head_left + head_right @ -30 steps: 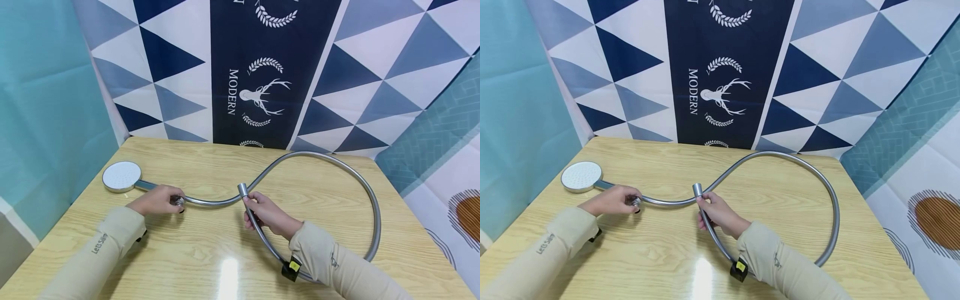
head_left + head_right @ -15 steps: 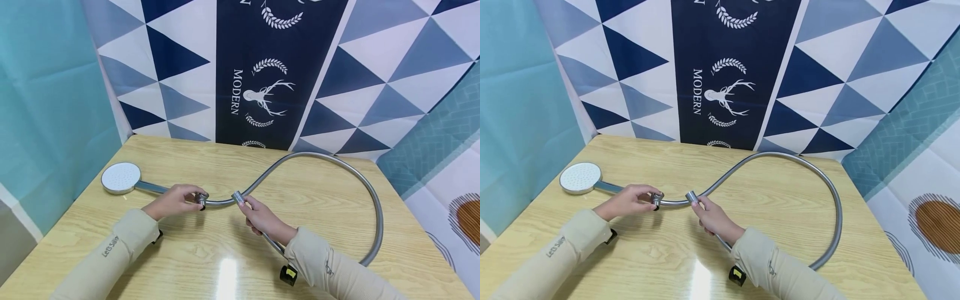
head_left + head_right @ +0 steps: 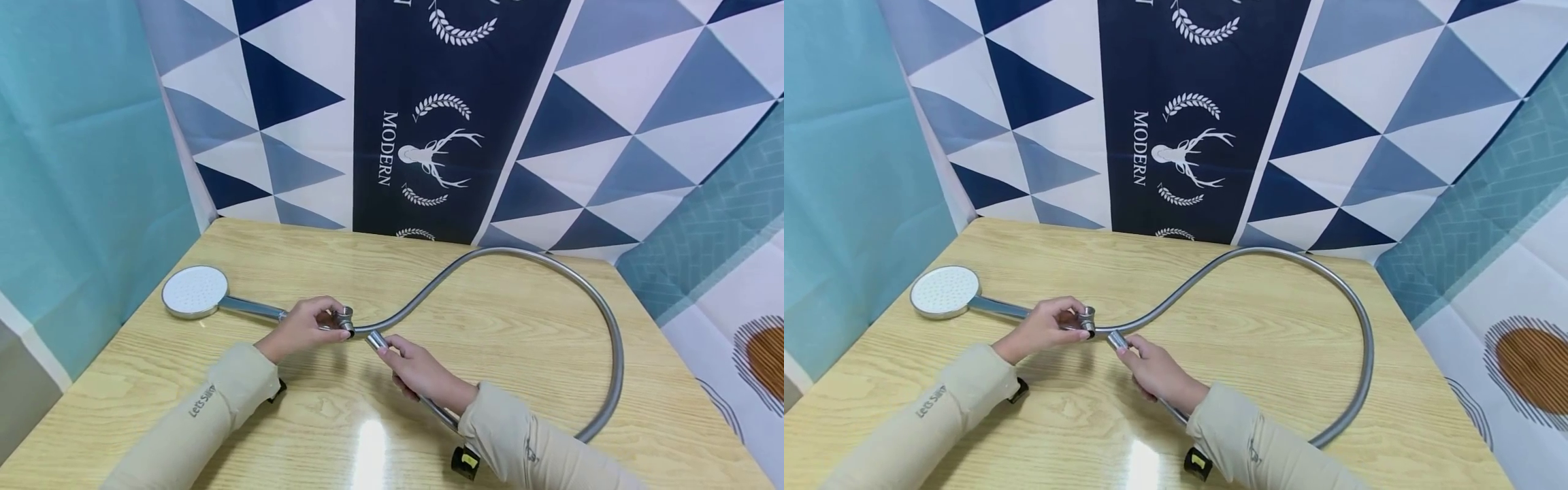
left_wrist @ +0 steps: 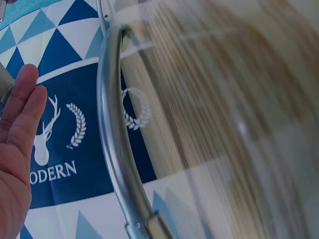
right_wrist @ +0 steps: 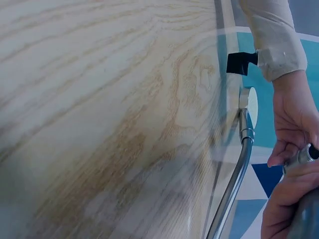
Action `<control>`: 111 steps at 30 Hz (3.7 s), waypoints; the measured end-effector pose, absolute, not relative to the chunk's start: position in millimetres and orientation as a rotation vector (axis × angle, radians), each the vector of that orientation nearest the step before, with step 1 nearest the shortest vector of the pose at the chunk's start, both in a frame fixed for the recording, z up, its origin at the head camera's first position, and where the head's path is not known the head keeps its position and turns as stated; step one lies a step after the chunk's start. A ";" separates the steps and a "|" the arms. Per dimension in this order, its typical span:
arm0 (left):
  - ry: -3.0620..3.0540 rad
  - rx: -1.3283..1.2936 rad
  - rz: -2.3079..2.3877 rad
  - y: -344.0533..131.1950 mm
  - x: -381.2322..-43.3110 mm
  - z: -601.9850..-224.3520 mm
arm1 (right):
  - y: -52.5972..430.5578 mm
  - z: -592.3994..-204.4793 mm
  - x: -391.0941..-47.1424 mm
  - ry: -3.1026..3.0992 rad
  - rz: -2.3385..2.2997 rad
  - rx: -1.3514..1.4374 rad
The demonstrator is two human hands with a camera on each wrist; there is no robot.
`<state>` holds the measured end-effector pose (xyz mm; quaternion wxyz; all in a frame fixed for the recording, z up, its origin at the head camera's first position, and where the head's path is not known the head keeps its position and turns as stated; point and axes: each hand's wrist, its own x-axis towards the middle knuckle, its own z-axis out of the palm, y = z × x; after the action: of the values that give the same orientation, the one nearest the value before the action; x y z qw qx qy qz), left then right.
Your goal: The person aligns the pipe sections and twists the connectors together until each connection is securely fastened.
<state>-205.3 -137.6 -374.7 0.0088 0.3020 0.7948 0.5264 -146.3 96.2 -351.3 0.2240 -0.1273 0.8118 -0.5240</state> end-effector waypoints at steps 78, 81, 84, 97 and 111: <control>2.069 0.632 1.607 -120.1 -202.9 -364.8 | 91.8 -364.3 -136.5 2.368 -1.556 -0.405; 2.067 0.640 1.622 -119.6 -204.2 -364.6 | 91.5 -363.5 -138.5 2.397 -1.574 -0.342; 2.059 0.640 1.629 -118.6 -205.0 -363.5 | 91.2 -362.5 -138.6 2.400 -1.597 -0.295; 2.008 0.656 1.659 -120.0 -205.3 -362.7 | 90.1 -361.7 -136.0 2.410 -1.615 -0.278; 1.991 0.682 1.661 -119.3 -204.4 -363.0 | 90.6 -364.6 -132.9 2.415 -1.663 -0.269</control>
<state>-204.4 -119.3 -363.0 0.2283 0.2475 0.7230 0.6032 -132.9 90.6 -364.6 0.0983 -0.0909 0.8162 -0.5621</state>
